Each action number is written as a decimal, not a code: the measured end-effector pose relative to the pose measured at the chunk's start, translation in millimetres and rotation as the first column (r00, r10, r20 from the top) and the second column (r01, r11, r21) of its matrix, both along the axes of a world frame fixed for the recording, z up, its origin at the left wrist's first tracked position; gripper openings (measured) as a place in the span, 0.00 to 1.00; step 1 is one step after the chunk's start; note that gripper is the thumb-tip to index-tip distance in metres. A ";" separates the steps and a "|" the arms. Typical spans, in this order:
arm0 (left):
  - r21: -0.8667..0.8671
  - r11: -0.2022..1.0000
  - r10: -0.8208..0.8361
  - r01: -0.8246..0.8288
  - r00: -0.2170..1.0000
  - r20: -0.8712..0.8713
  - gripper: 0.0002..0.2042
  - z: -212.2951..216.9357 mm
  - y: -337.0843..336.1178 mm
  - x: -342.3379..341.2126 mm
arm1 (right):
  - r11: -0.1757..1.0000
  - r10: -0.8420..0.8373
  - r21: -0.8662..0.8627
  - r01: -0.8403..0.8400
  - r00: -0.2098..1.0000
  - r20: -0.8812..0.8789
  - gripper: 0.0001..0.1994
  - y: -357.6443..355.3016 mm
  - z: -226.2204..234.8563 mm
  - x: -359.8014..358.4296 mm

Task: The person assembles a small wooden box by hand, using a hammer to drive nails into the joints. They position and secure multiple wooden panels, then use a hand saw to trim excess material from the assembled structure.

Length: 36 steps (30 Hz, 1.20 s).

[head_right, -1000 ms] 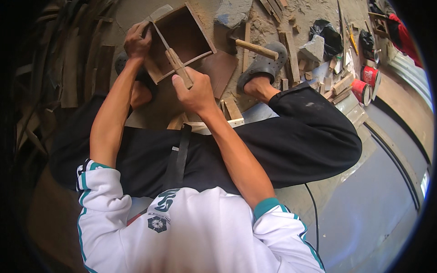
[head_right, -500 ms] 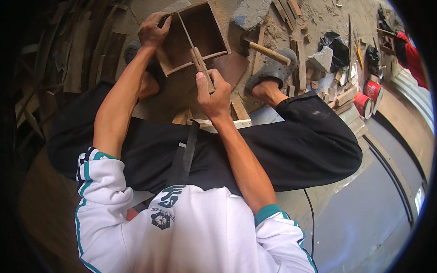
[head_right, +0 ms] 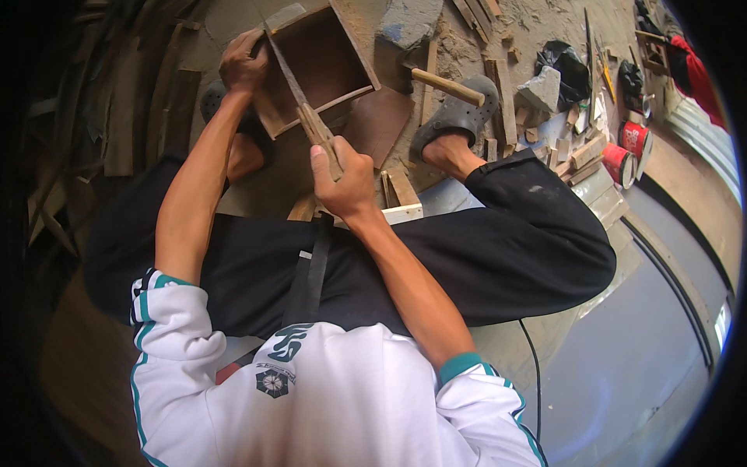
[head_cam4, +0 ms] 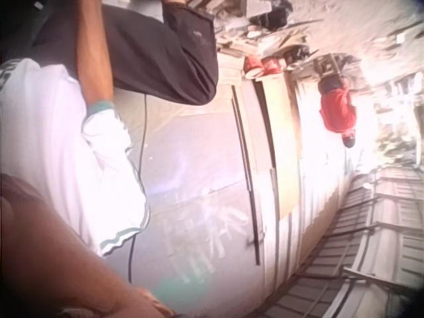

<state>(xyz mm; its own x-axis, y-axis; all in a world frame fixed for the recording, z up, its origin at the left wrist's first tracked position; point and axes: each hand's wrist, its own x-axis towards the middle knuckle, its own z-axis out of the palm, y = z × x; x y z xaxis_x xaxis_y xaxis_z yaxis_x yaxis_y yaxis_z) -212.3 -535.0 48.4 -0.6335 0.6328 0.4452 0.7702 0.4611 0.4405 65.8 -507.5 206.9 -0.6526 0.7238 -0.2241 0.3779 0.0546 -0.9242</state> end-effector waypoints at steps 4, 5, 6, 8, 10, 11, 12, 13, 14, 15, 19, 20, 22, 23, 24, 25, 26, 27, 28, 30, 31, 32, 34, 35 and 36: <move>-0.002 1.000 -0.026 0.026 1.000 -0.014 0.11 -1.9 -0.4 -2.8 | 1.000 0.014 0.019 -0.014 1.000 -0.002 0.14 4.6 -3.9 -3.0; -0.001 1.000 -0.030 0.030 0.999 -0.020 0.11 -1.5 -1.7 -0.2 | 1.000 0.015 0.017 -0.015 1.000 0.001 0.14 4.8 -3.3 -0.9; 0.003 0.999 -0.034 0.034 0.999 -0.032 0.11 -0.8 -2.1 -0.1 | 1.000 0.013 -0.003 -0.013 1.000 -0.004 0.14 5.8 -1.5 0.2; 0.021 0.999 -0.048 0.049 0.998 -0.034 0.11 0.5 -2.3 -0.8 | 0.999 0.009 -0.044 -0.010 1.000 -0.016 0.14 8.3 2.0 2.7; 0.030 0.998 -0.048 0.049 0.998 -0.039 0.11 -1.4 -0.5 -1.2 | 1.000 0.010 0.024 -0.009 0.999 -0.045 0.13 11.1 -7.4 -8.6; 0.035 0.998 -0.047 0.048 0.998 -0.041 0.11 -2.8 1.2 -0.9 | 0.998 0.011 0.059 -0.008 0.998 -0.058 0.13 12.8 -11.8 -13.9; 0.022 0.998 -0.052 0.053 0.998 -0.030 0.11 -0.3 0.6 0.6 | 0.999 0.037 0.016 -0.037 0.999 -0.011 0.13 13.4 -13.3 -15.8; 0.009 0.998 -0.057 0.057 0.998 -0.018 0.11 2.4 0.0 1.4 | 0.999 0.030 0.024 -0.029 0.999 -0.030 0.13 13.6 -11.8 -13.6; -0.004 0.998 -0.060 0.060 0.998 -0.007 0.11 4.9 0.0 2.5 | 0.999 0.023 0.032 -0.021 0.998 -0.050 0.13 13.4 -7.7 -9.4; -0.008 0.998 -0.067 0.066 0.997 -0.028 0.12 2.4 -1.4 0.3 | 0.999 0.018 0.046 -0.015 0.997 -0.075 0.13 14.8 -4.1 -7.0; -0.008 0.995 -0.095 0.095 0.994 -0.057 0.13 -0.8 -4.3 -3.3 | 0.998 0.046 0.031 -0.045 0.998 -0.038 0.12 17.4 -6.1 -2.9; -0.003 0.995 -0.104 0.104 0.993 -0.052 0.13 0.0 -3.5 -3.1 | 0.998 0.052 0.030 -0.051 0.998 -0.024 0.12 20.3 -11.1 -9.5; -0.006 0.995 -0.103 0.103 0.994 -0.034 0.13 1.0 -3.1 -1.7 | 0.998 0.053 0.025 -0.052 0.998 -0.019 0.12 20.1 -11.7 -12.5; -0.008 0.995 -0.103 0.103 0.994 -0.025 0.13 1.9 -3.6 -1.3 | 0.999 0.046 0.026 -0.045 0.999 -0.029 0.12 19.5 -8.0 -10.0; -0.006 0.995 -0.099 0.099 0.995 -0.033 0.14 0.8 -4.3 -2.1 | 0.999 0.041 0.035 -0.040 0.998 -0.042 0.12 20.4 -4.3 -8.1; -0.004 0.995 -0.096 0.096 0.995 -0.040 0.14 -0.4 -5.6 -1.7 | 0.998 0.050 0.042 -0.049 0.998 -0.033 0.12 19.7 -1.4 -3.8; -0.002 0.996 -0.092 0.092 0.995 -0.048 0.14 -1.4 -6.4 -2.6 | 0.997 0.059 0.049 -0.057 0.998 -0.024 0.12 18.3 1.5 1.6; 0.000 0.995 -0.097 0.097 0.994 -0.043 0.14 -0.7 -5.6 -2.6 | 0.996 0.065 0.053 -0.065 0.998 -0.010 0.12 17.0 2.5 5.3; 0.001 0.995 -0.102 0.102 0.994 -0.037 0.14 0.0 -4.4 -3.0 | 0.997 0.056 0.052 -0.054 0.998 -0.028 0.12 17.2 -1.6 1.3; 0.007 0.994 -0.107 0.107 0.994 -0.021 0.14 1.7 -2.0 -2.2 | 0.998 0.037 0.049 -0.034 0.998 -0.058 0.12 18.4 -11.2 -10.4; 0.011 0.994 -0.108 0.108 0.994 -0.011 0.14 2.9 -0.6 -1.6 | 0.997 0.048 0.055 -0.045 0.998 -0.042 0.12 18.5 -10.3 -8.6; 0.015 0.994 -0.108 0.108 0.994 -0.001 0.14 4.0 0.3 0.1 | 0.997 0.058 0.061 -0.056 0.998 -0.027 0.11 19.2 -8.3 -6.5; 0.008 0.995 -0.102 0.102 0.995 -0.006 0.14 1.4 -3.1 -1.7 | 0.996 0.065 0.058 -0.064 0.998 -0.019 0.11 18.9 -3.1 -1.4; 0.005 0.995 -0.099 0.099 0.995 -0.008 0.14 0.3 -4.5 -3.1 | 0.997 0.061 0.044 -0.060 0.998 -0.023 0.10 14.0 1.0 5.7; 0.011 0.994 -0.108 0.108 0.994 0.002 0.14 1.3 -3.2 -3.0 | 0.998 0.057 0.030 -0.057 0.998 -0.025 0.10 11.7 2.9 10.9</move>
<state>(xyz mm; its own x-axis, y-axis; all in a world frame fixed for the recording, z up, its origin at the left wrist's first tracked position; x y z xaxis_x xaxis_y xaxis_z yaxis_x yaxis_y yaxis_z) -215.3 -538.2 49.8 -0.5627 0.6925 0.4513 0.8143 0.3704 0.4469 76.7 -495.8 209.7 -0.6983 0.6913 -0.1855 0.3491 0.1026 -0.9315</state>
